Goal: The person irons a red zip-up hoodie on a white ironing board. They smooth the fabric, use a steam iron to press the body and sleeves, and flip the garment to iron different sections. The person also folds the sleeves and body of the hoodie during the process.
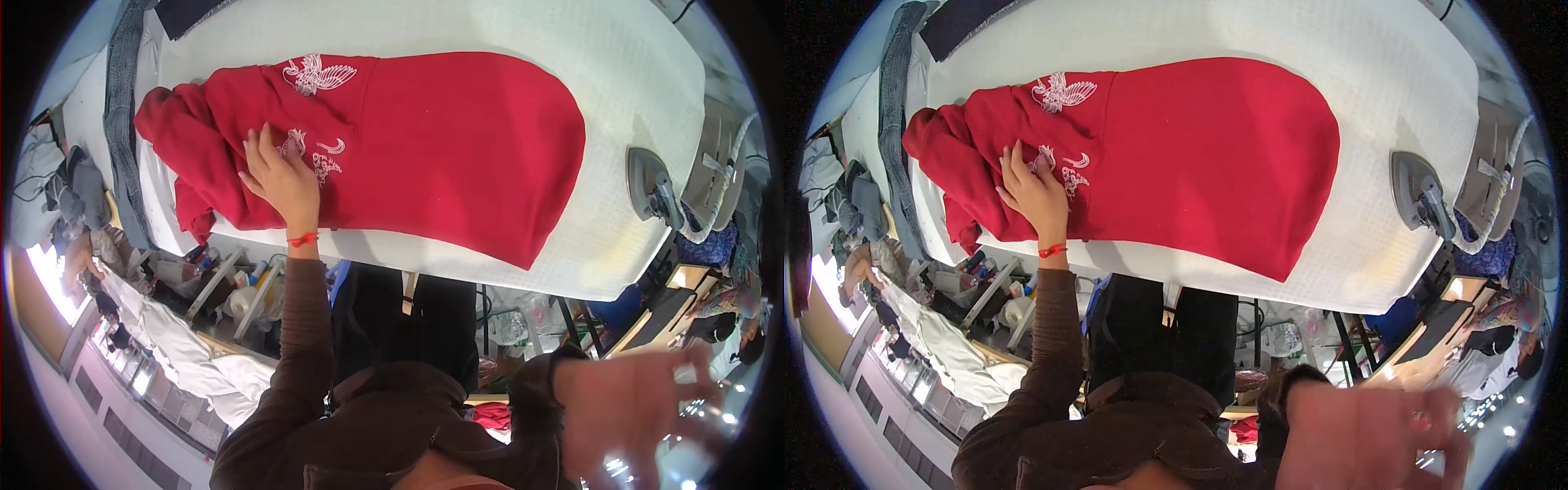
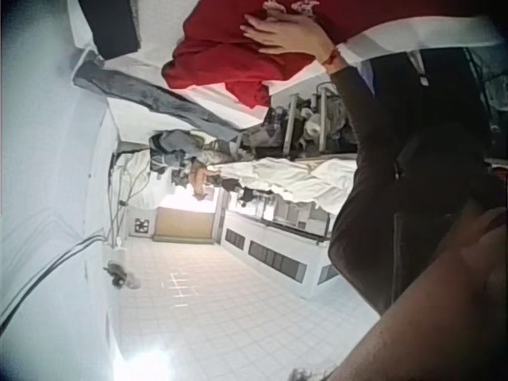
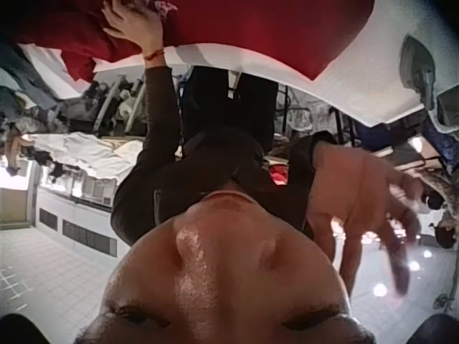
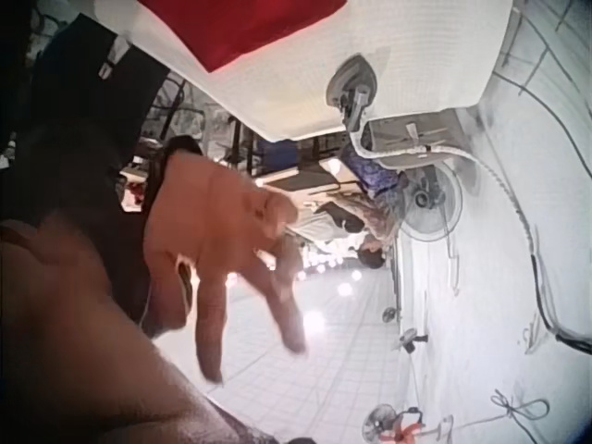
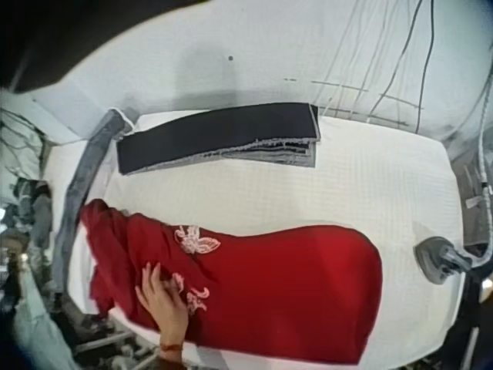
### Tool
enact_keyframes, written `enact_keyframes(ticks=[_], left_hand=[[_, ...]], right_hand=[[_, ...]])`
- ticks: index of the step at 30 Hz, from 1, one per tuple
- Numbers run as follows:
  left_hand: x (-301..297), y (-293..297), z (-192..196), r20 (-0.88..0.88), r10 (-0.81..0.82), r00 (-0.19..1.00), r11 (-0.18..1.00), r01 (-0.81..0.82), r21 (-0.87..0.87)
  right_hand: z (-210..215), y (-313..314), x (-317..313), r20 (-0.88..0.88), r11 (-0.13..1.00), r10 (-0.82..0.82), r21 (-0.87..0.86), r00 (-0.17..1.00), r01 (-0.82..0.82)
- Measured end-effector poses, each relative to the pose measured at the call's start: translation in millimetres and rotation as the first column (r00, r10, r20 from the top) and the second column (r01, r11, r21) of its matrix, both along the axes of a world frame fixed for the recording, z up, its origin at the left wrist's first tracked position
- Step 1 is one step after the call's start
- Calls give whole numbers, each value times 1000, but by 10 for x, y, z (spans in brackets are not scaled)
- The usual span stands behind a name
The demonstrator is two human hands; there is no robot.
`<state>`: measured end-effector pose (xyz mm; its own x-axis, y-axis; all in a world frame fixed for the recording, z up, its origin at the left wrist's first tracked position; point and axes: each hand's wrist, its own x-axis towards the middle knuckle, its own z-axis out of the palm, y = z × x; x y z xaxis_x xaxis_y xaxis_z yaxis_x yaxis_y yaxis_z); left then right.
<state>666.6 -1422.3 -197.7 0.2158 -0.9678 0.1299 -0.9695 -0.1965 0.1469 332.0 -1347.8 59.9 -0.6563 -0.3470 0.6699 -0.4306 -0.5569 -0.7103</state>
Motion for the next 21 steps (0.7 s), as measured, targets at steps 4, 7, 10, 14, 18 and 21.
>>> enact_keyframes(ticks=[4, 7, 10, 14, 18, 21], left_hand=[[361, 129, -141, 77, -67, 995, 997, 64, 35], [443, 166, -275, 52, -105, 993, 994, 107, -27], [397, 172, -326, 45, -96, 994, 995, 97, -14], [399, 179, -312, 24, -109, 994, 993, 110, -52], [565, 25, -22, 2, -171, 985, 939, 164, -303], [889, -248, 245, 269, 364, 891, 769, -125, -628]], right_hand=[[309, -53, 98, 88, 970, 241, -8, 967, -241], [203, -59, 130, -48, 982, -22, 187, 999, 31], [195, -102, 234, 142, 957, 281, -115, 949, -267], [147, -221, 296, 44, 939, 314, -159, 948, -304], [-90, -92, 26, 26, 930, 336, 148, 941, -336], [-869, -26, -264, 87, 838, 261, 474, 962, -270]])
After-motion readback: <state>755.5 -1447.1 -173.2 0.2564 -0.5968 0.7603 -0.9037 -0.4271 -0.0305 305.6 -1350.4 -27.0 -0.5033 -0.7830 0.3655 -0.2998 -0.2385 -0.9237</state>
